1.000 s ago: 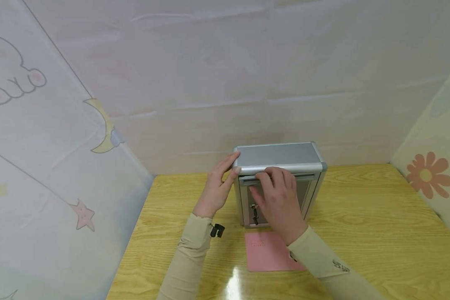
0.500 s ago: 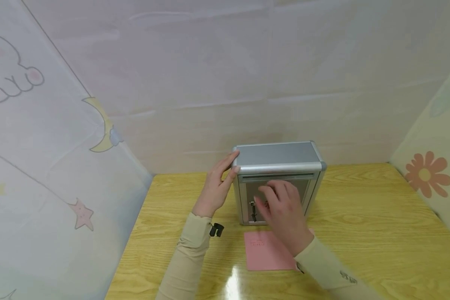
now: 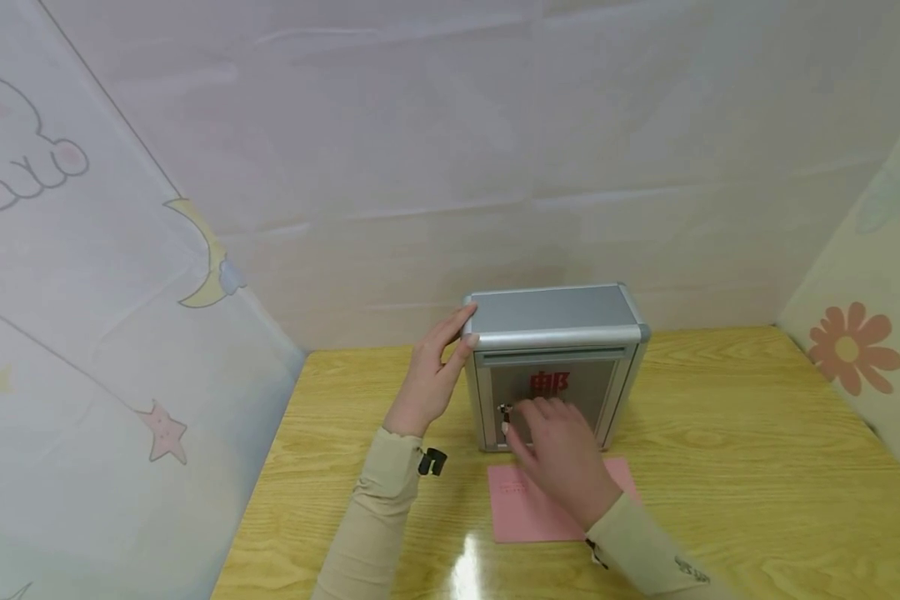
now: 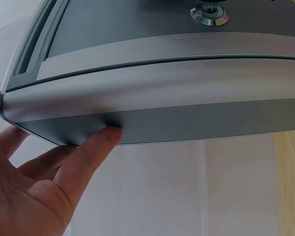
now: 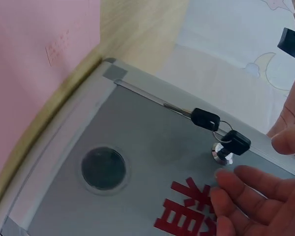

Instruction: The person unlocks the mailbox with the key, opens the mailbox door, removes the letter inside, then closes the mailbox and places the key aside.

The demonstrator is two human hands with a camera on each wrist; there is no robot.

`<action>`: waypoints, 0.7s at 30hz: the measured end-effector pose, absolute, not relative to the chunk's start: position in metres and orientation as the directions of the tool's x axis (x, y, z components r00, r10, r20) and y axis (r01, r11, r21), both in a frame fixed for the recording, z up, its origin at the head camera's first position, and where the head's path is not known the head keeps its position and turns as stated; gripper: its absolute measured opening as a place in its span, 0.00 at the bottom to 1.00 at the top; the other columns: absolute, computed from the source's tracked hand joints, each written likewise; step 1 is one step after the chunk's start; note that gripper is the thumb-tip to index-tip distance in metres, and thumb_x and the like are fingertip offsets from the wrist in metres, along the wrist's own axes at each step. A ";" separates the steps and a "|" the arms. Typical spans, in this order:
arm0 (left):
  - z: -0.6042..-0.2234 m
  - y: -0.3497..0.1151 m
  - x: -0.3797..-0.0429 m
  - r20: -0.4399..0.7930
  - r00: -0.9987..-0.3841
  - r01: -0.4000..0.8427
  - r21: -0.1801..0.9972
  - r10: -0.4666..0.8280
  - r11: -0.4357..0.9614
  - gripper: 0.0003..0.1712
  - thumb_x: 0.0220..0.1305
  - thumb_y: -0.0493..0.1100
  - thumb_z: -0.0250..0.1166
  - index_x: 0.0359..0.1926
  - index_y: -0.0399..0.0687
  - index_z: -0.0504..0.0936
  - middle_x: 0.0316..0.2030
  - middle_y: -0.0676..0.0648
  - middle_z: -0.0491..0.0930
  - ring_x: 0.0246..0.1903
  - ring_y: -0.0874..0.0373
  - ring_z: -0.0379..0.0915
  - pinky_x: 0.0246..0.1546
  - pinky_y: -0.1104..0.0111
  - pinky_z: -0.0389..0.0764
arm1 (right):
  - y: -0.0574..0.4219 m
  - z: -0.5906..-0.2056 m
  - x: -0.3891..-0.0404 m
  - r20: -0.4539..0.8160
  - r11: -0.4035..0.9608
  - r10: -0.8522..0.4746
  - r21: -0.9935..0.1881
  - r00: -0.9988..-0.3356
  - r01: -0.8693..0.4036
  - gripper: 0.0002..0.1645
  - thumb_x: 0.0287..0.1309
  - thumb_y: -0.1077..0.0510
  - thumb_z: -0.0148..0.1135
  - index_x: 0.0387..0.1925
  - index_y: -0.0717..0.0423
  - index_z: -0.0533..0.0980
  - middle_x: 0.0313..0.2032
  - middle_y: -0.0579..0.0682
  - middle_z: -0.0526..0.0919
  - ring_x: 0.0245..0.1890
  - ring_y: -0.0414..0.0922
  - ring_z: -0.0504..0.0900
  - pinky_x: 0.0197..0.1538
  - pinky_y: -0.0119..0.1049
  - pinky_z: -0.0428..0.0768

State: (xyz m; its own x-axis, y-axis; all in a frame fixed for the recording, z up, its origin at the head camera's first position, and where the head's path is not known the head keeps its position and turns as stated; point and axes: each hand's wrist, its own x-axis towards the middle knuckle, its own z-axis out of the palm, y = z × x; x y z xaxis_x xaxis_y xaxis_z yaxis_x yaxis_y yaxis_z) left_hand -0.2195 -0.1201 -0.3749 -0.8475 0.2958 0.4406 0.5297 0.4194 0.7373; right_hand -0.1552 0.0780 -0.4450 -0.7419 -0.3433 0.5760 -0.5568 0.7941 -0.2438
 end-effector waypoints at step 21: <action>-0.376 -0.121 -0.219 0.442 -0.846 0.532 0.732 0.298 0.425 0.28 0.74 0.57 0.48 0.72 0.66 0.60 0.68 0.55 0.60 0.65 0.59 0.58 0.61 0.55 0.65 | 0.070 -0.455 -0.159 0.401 0.803 -0.321 -0.365 -0.858 -0.471 0.14 0.67 0.51 0.56 0.36 0.57 0.81 0.29 0.46 0.79 0.32 0.46 0.79 0.41 0.48 0.78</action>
